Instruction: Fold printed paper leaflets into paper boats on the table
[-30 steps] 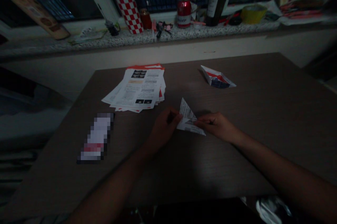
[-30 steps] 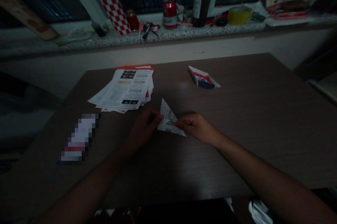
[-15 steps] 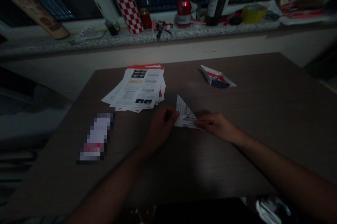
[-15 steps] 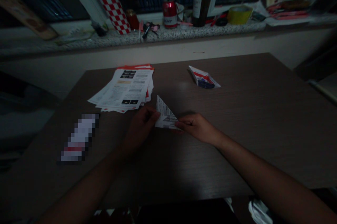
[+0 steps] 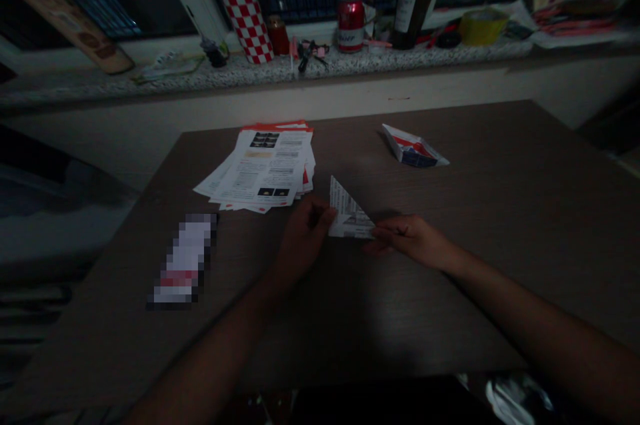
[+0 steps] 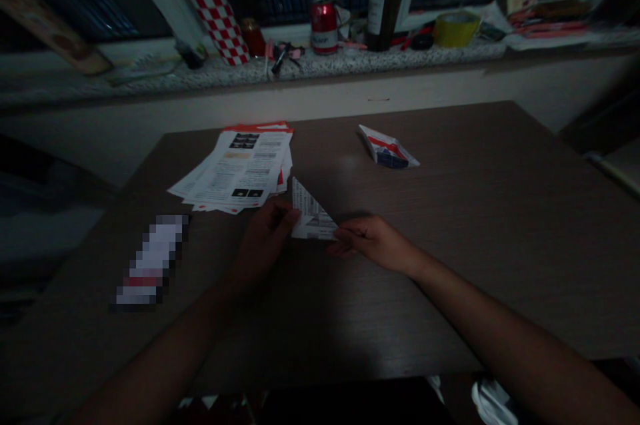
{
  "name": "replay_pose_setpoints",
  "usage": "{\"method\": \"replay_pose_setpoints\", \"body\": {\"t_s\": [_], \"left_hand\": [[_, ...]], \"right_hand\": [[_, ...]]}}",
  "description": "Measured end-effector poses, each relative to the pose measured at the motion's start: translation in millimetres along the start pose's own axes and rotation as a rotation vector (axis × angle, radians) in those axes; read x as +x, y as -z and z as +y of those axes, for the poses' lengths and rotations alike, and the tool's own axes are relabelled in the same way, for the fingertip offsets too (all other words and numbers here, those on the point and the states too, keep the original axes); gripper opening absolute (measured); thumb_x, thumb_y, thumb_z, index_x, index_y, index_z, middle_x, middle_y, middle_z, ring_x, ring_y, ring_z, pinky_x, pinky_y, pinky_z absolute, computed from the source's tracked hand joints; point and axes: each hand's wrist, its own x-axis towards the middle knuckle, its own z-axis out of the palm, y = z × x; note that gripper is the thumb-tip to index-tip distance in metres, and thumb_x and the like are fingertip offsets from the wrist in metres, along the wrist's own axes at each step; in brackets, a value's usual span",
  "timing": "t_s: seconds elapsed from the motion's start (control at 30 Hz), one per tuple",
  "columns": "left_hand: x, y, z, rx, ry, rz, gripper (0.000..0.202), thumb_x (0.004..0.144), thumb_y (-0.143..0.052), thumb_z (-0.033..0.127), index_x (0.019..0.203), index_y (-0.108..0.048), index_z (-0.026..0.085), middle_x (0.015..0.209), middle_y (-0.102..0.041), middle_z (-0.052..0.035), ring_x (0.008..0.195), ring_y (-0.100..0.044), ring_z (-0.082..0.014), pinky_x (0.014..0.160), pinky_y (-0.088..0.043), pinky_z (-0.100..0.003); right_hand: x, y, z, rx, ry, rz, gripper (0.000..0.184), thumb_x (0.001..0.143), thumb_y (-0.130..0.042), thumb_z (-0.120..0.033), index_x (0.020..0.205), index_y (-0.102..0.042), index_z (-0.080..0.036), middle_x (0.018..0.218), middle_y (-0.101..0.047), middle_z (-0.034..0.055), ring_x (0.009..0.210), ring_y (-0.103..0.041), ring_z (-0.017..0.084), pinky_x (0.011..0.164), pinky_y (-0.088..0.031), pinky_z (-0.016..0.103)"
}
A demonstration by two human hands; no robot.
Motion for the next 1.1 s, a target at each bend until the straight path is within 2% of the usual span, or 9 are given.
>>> {"method": "replay_pose_setpoints", "body": {"t_s": [0.2,0.33,0.53,0.6,0.7,0.8,0.97,1.1], "left_hand": [[-0.8,3.3,11.8,0.017,0.046,0.032,0.018,0.102,-0.062,0.034,0.090,-0.058,0.022,0.084,-0.058,0.0010,0.078,-0.056,-0.0169,0.073,-0.045,-0.029],[-0.7,5.5,11.5,0.027,0.063,0.034,0.019,0.101,-0.064,0.036,0.091,-0.059,0.022,0.083,-0.059,0.0013,0.079,-0.057,-0.0168,0.073,-0.046,-0.029],[-2.3,0.0,8.4,-0.002,0.072,-0.065,0.018,0.098,-0.067,0.037,0.092,-0.063,0.021,0.087,-0.064,0.0009,0.080,-0.061,-0.0170,0.074,-0.047,-0.029],[-4.0,-3.5,9.5,-0.010,0.091,-0.120,0.019,0.098,-0.068,0.038,0.092,-0.064,0.021,0.087,-0.065,0.0008,0.079,-0.061,-0.0169,0.072,-0.048,-0.029],[-5.9,-7.1,11.1,-0.013,0.108,-0.160,0.021,0.098,-0.068,0.041,0.093,-0.065,0.021,0.087,-0.067,0.0005,0.079,-0.063,-0.0174,0.072,-0.048,-0.029],[-6.2,-7.5,12.1,0.007,0.124,-0.163,0.022,0.097,-0.068,0.042,0.093,-0.065,0.021,0.088,-0.068,-0.0001,0.081,-0.064,-0.0181,0.073,-0.049,-0.030],[-5.5,-6.7,10.8,0.032,0.127,-0.180,0.022,0.097,-0.067,0.043,0.094,-0.066,0.021,0.090,-0.070,-0.0011,0.081,-0.065,-0.0188,0.074,-0.051,-0.031],[-5.5,-7.5,7.1,0.014,0.138,-0.201,0.022,0.096,-0.068,0.043,0.095,-0.065,0.022,0.089,-0.070,-0.0011,0.080,-0.065,-0.0187,0.073,-0.051,-0.031]], "right_hand": [[0.0,1.6,1.0,-0.036,0.003,0.016,0.046,0.096,-0.069,-0.061,0.102,-0.081,-0.016,0.100,-0.084,0.0108,0.091,-0.080,0.022,0.085,-0.065,0.036],[-1.0,4.0,2.9,-0.059,-0.014,0.018,0.049,0.097,-0.067,-0.063,0.105,-0.080,-0.017,0.102,-0.083,0.0114,0.092,-0.079,0.023,0.085,-0.064,0.038],[-2.0,4.8,-6.8,-0.256,0.125,0.152,0.039,0.100,-0.065,-0.056,0.102,-0.080,-0.020,0.096,-0.078,0.0056,0.086,-0.071,0.021,0.075,-0.055,0.031],[-2.3,2.7,-9.7,-0.281,0.127,0.179,0.038,0.100,-0.065,-0.054,0.098,-0.078,-0.019,0.086,-0.073,0.0032,0.076,-0.065,0.018,0.067,-0.050,0.029],[-2.5,0.1,-10.0,-0.329,0.124,0.202,0.042,0.100,-0.063,-0.055,0.082,-0.073,-0.019,0.069,-0.059,-0.0009,0.062,-0.051,0.014,0.056,-0.039,0.027],[-2.1,-0.4,-6.9,-0.339,0.137,0.205,0.044,0.101,-0.061,-0.056,0.079,-0.070,-0.019,0.067,-0.052,-0.0020,0.060,-0.045,0.013,0.055,-0.034,0.027],[-0.5,0.4,-1.7,-0.304,0.108,0.196,0.047,0.099,-0.062,-0.059,0.075,-0.066,-0.019,0.065,-0.046,-0.0029,0.060,-0.041,0.012,0.054,-0.033,0.027],[0.0,0.4,-1.8,-0.302,0.094,0.202,0.048,0.097,-0.062,-0.062,0.077,-0.068,-0.019,0.067,-0.054,-0.0007,0.062,-0.046,0.014,0.056,-0.038,0.028]]}}
